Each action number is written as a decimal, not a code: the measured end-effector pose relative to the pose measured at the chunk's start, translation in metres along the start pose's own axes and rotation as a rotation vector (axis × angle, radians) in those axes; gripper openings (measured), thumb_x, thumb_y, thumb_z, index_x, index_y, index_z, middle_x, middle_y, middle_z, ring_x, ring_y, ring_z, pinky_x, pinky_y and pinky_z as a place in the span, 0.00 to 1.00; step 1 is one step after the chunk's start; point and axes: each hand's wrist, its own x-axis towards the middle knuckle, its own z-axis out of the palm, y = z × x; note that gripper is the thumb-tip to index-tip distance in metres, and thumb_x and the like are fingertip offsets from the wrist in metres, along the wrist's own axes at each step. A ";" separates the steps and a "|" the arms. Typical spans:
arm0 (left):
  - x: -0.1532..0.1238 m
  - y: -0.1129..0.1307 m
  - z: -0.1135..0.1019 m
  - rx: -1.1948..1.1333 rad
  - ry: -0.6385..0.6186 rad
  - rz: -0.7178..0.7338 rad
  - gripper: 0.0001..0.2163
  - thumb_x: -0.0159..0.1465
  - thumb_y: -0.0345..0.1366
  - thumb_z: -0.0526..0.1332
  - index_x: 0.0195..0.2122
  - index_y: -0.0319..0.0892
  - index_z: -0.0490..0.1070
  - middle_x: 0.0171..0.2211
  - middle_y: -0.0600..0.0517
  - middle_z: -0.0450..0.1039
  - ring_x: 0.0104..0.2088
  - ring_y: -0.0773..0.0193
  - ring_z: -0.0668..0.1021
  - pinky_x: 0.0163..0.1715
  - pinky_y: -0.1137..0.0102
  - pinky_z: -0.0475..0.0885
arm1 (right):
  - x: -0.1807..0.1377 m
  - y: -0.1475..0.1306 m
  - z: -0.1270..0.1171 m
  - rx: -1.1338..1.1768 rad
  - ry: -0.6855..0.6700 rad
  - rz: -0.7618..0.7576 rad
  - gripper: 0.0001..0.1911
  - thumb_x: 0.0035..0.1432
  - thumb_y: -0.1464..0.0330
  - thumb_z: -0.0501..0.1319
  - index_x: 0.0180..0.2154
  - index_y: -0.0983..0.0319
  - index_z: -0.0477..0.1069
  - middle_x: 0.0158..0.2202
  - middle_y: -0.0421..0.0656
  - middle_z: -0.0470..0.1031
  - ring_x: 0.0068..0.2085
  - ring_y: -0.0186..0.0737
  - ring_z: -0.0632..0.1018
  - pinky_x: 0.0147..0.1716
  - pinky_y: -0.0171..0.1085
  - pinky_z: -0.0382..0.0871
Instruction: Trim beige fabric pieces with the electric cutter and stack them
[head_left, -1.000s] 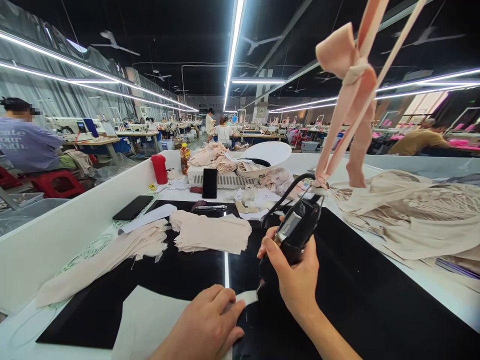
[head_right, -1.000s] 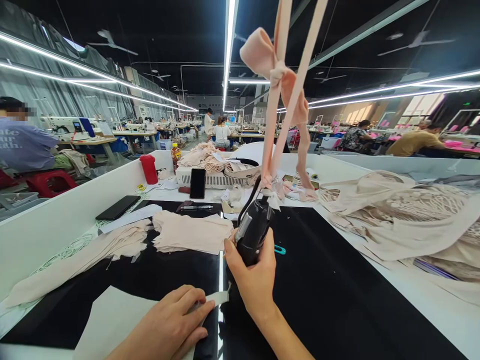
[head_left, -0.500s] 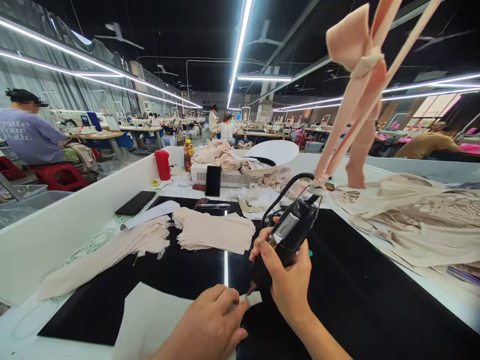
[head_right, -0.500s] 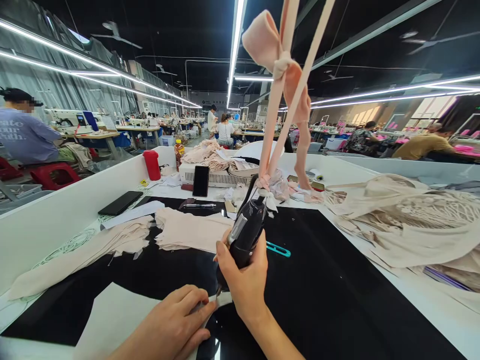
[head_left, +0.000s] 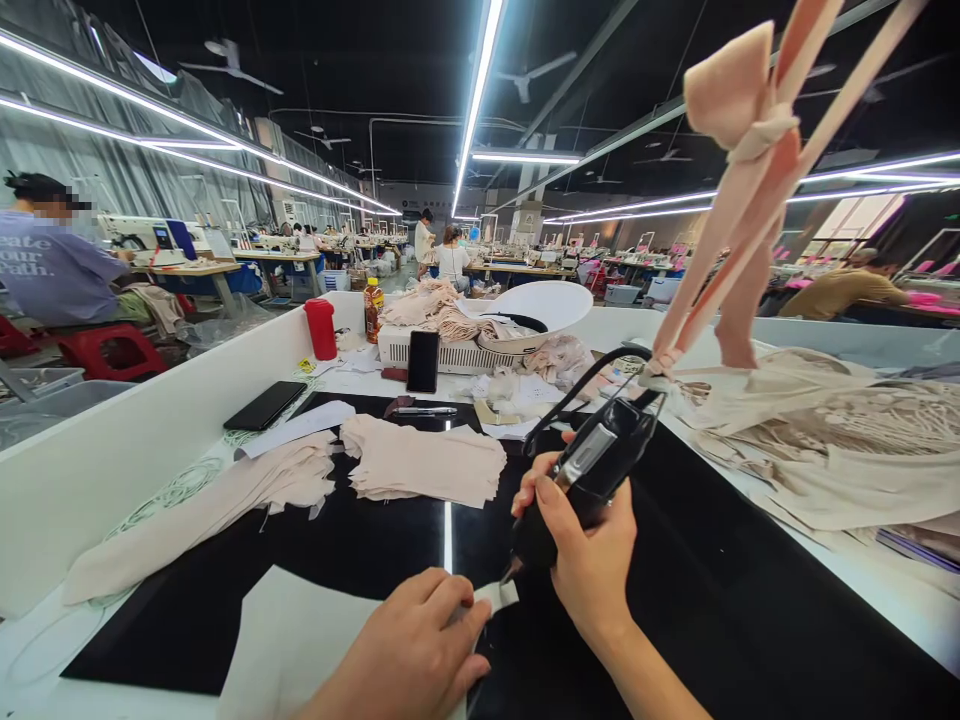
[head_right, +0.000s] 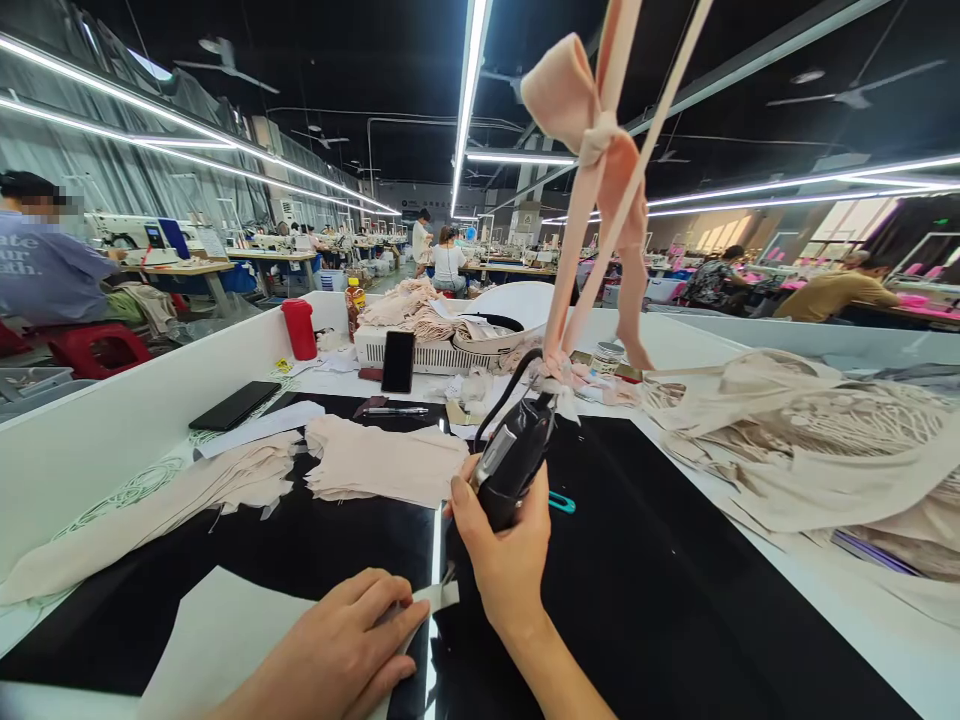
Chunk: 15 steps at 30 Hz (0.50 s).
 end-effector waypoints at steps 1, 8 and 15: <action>0.000 0.000 0.000 0.001 -0.009 -0.002 0.17 0.70 0.39 0.70 0.56 0.40 0.71 0.43 0.51 0.75 0.42 0.59 0.77 0.43 0.66 0.76 | 0.000 0.001 0.000 -0.001 -0.006 0.004 0.14 0.61 0.65 0.73 0.43 0.55 0.69 0.33 0.35 0.77 0.25 0.34 0.78 0.25 0.35 0.78; 0.000 -0.001 -0.003 -0.012 -0.056 -0.014 0.19 0.68 0.37 0.72 0.56 0.39 0.71 0.45 0.50 0.76 0.42 0.58 0.77 0.44 0.66 0.77 | 0.001 0.000 0.002 -0.014 -0.012 0.007 0.13 0.61 0.64 0.72 0.41 0.56 0.69 0.33 0.37 0.77 0.25 0.34 0.78 0.25 0.35 0.77; 0.000 -0.003 -0.007 -0.052 -0.034 -0.017 0.16 0.71 0.36 0.68 0.57 0.40 0.71 0.46 0.49 0.76 0.43 0.58 0.77 0.44 0.66 0.78 | -0.008 -0.007 0.000 0.030 -0.030 0.042 0.15 0.61 0.65 0.72 0.44 0.54 0.68 0.33 0.35 0.76 0.26 0.35 0.77 0.25 0.37 0.77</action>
